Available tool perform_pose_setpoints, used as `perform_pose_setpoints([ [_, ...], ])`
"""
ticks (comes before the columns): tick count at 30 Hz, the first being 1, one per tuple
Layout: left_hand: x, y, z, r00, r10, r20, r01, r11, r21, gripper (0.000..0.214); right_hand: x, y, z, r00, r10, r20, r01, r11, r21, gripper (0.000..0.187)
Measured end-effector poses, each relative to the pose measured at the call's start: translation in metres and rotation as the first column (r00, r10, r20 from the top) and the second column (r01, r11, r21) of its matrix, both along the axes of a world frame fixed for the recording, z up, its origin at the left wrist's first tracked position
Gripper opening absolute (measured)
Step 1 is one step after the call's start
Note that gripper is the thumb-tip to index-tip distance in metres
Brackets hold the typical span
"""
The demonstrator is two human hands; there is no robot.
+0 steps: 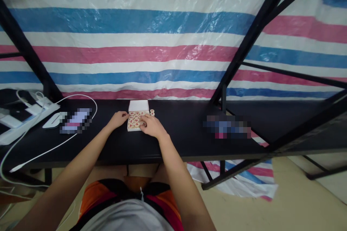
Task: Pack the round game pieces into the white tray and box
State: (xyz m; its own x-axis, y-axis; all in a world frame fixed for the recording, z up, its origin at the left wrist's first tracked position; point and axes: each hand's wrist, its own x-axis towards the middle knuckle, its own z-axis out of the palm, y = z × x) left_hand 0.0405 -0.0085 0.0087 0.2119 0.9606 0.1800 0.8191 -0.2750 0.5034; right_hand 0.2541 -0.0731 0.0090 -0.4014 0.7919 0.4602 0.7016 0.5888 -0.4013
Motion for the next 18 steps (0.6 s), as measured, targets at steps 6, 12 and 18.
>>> perform_pose_setpoints([
  [6, 0.0, 0.0, 0.001, 1.0, -0.003, 0.003, 0.003, 1.0, -0.01, 0.036, 0.009, 0.009, 0.001, 0.951, -0.071, -0.302, 0.099, 0.992, 0.078, 0.018],
  [12, -0.001, -0.001, 0.003, 1.0, -0.007, -0.02, 0.006, 1.0, -0.009, 0.036, 0.048, 0.047, -0.011, 0.816, -0.529, -0.232, 0.529, 0.846, -0.067, 0.01],
  [18, 0.0, 0.0, 0.004, 1.0, -0.014, -0.027, 0.014, 1.0, -0.011, 0.035, 0.061, 0.073, -0.022, 0.796, -0.605, -0.021, 0.59, 0.784, -0.194, 0.015],
])
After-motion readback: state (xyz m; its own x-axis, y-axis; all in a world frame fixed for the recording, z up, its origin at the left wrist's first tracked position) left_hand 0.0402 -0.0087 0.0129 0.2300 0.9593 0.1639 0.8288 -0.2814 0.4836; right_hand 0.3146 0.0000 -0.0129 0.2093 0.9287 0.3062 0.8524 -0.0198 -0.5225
